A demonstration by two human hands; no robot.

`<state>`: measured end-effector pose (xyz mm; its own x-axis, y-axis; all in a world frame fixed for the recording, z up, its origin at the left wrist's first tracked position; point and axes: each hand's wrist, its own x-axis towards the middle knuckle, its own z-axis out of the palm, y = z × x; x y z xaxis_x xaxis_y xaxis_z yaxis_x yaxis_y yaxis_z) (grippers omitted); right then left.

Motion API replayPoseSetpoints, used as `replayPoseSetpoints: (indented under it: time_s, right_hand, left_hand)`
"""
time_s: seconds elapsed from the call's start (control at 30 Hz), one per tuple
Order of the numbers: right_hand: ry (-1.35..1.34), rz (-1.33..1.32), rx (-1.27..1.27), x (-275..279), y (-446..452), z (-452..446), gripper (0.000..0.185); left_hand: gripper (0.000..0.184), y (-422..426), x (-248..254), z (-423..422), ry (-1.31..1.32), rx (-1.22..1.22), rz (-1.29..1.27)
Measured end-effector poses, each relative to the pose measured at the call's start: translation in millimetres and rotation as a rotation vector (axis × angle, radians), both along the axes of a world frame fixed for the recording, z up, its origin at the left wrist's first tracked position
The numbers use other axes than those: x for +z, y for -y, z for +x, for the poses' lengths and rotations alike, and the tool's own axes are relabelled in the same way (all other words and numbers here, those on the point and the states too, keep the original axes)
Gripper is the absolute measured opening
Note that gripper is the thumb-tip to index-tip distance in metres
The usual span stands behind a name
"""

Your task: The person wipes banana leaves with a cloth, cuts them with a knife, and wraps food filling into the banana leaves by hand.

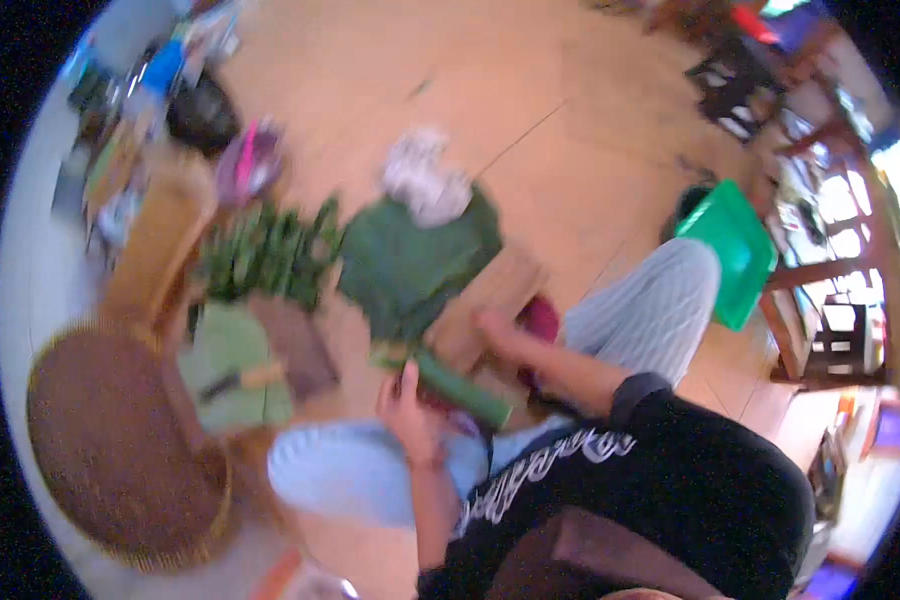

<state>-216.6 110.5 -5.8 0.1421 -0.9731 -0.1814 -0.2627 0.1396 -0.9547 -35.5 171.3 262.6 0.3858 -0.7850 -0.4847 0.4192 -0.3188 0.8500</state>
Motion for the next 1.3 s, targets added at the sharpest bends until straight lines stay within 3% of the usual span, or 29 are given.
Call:
replayPoseSetpoints:
  time_s: [0.07,0.13,0.17,0.23,0.37,0.47,0.53,0.57,0.67,0.7,0.77,0.83,0.93,1.03,1.3]
  right_hand:
    - [-0.091,-0.044,0.035,-3.5,4.4,3.5,0.016]
    - [-0.196,-0.086,0.074,2.4,8.6,4.5,0.017]
    - [-0.232,-0.097,0.089,6.6,11.2,5.6,0.017]
    - [-0.278,-0.107,0.099,21.9,15.7,3.0,0.018]
    - [-0.356,-0.118,0.078,53.8,19.1,-22.6,0.019]
    - [-0.46,-0.141,0.062,115.8,4.5,-61.8,0.019]
    - [-0.116,0.009,-0.095,148.9,-9.5,-83.6,0.017]
    - [0.06,0.086,-0.161,161.4,-16.9,-93.2,0.016]
    - [0.293,0.016,-0.217,198.6,-38.1,-105.8,0.014]
    - [0.248,-0.066,-0.217,204.5,-42.7,-108.4,0.014]
    - [0.152,-0.228,-0.225,212.7,-49.9,-115.9,0.014]
    - [0.144,-0.231,-0.225,207.2,-51.9,-116.8,0.014]
    - [0.164,-0.205,-0.211,212.3,-58.9,-119.2,0.014]
    - [0.198,-0.249,-0.206,220.7,-65.0,-111.9,0.015]
    - [0.245,-0.243,-0.238,232.7,-74.7,-109.8,0.019]
  left_hand:
    - [0.018,-1.6,-30.6,0.8,-0.043,-0.028,-0.041]
    - [0.016,1.3,-17.7,-5.9,0.078,-0.137,-0.076]
    - [0.016,5.5,-13.7,-10.5,-0.039,-0.109,-0.009]
    - [0.017,16.1,-50.6,-7.5,0.079,-0.182,-0.09]
    - [0.017,33.0,-48.2,-36.0,0.384,-0.441,-0.23]
    - [0.017,42.2,-48.0,-60.1,0.347,-0.56,-0.258]
    - [0.017,35.5,-37.5,-83.5,0.23,-0.538,-0.312]
    - [0.017,36.5,-44.6,-90.0,0.185,-0.564,-0.191]
    - [0.016,35.6,-47.3,-101.5,0.306,-0.731,-0.255]
    - [0.017,36.2,-58.5,-103.3,0.113,-0.768,-0.154]
    - [0.02,42.1,-64.6,-108.2,0.309,-0.927,-0.179]
    - [0.026,46.5,-63.3,-110.6,0.419,-1.089,-0.274]
    - [0.033,40.7,-51.5,-120.4,0.48,-1.141,-0.142]
    - [0.026,26.2,-43.2,-132.1,0.268,-0.883,-0.25]
    - [0.022,21.4,-24.8,-136.9,0.344,-0.917,-0.359]
